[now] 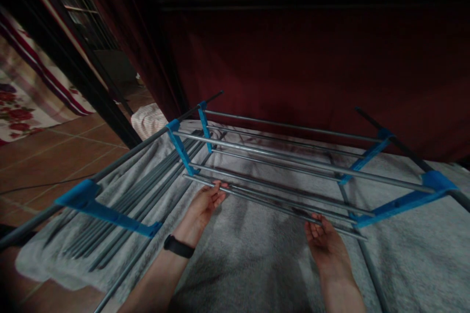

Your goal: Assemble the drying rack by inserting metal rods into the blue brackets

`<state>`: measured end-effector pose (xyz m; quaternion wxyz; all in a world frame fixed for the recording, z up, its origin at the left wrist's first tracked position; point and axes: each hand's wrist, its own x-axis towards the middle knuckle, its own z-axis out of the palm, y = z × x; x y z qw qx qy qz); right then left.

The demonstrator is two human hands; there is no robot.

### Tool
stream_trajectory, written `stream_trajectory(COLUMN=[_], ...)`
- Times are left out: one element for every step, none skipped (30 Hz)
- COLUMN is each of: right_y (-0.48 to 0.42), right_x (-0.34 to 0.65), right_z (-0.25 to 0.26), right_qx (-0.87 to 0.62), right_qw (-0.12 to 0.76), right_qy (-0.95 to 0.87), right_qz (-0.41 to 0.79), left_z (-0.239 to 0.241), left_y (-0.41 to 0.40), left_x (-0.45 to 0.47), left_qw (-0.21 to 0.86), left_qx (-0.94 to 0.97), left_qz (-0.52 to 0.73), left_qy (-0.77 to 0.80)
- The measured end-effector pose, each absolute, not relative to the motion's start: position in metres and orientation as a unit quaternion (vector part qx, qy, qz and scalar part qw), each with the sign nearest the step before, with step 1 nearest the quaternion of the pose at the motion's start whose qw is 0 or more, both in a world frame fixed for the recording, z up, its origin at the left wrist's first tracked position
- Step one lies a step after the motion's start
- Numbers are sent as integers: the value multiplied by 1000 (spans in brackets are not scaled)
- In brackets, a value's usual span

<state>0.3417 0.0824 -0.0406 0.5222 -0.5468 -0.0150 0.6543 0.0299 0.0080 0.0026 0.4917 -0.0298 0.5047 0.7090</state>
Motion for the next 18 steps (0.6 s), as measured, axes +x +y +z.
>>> stream_trajectory(right_y=[83,84,84,85,86,86,86,86,85,84,82,81,78,76,74,72,69,67], right_x=[343,344,346,347,349,350,351,352,352,352,352,352,351,350,349,348,348,347], right_z=[-40,-40,-39,-39,-39,-39,-39,-40,-41,-42,-43,-44,-44,-43,-42,-41,-38,-36], right_qx=[-547,-547,-547,-548,-549,-548,-544,-537,-529,-520,-513,-507,-500,-494,-490,-488,-487,-485], right_qw=[521,523,525,528,532,539,546,555,565,573,578,580,581,583,587,593,601,611], right_qy=[-13,-11,-7,-2,2,3,-1,-10,-23,-36,-47,-55,-62,-67,-72,-77,-85,-94], right_qz=[655,654,652,649,644,640,637,634,632,632,633,635,639,641,640,635,628,619], left_z=[3,3,3,3,3,3,3,3,4,4,4,5,5,5,5,5,4,4], left_y=[8,8,8,9,9,9,9,10,10,9,9,9,8,8,7,6,6,6], left_x=[29,28,27,27,27,27,27,28,29,31,32,34,37,40,42,45,48,51], left_qw=[491,491,489,486,483,481,479,478,478,479,481,485,492,499,506,512,518,525], left_qx=[-31,-31,-31,-31,-33,-35,-37,-38,-38,-37,-34,-30,-25,-19,-15,-13,-16,-21], left_qz=[709,710,712,715,718,721,724,726,727,727,727,726,724,722,719,715,711,706], left_qy=[504,504,503,501,499,497,496,494,492,491,489,486,483,479,477,476,475,475])
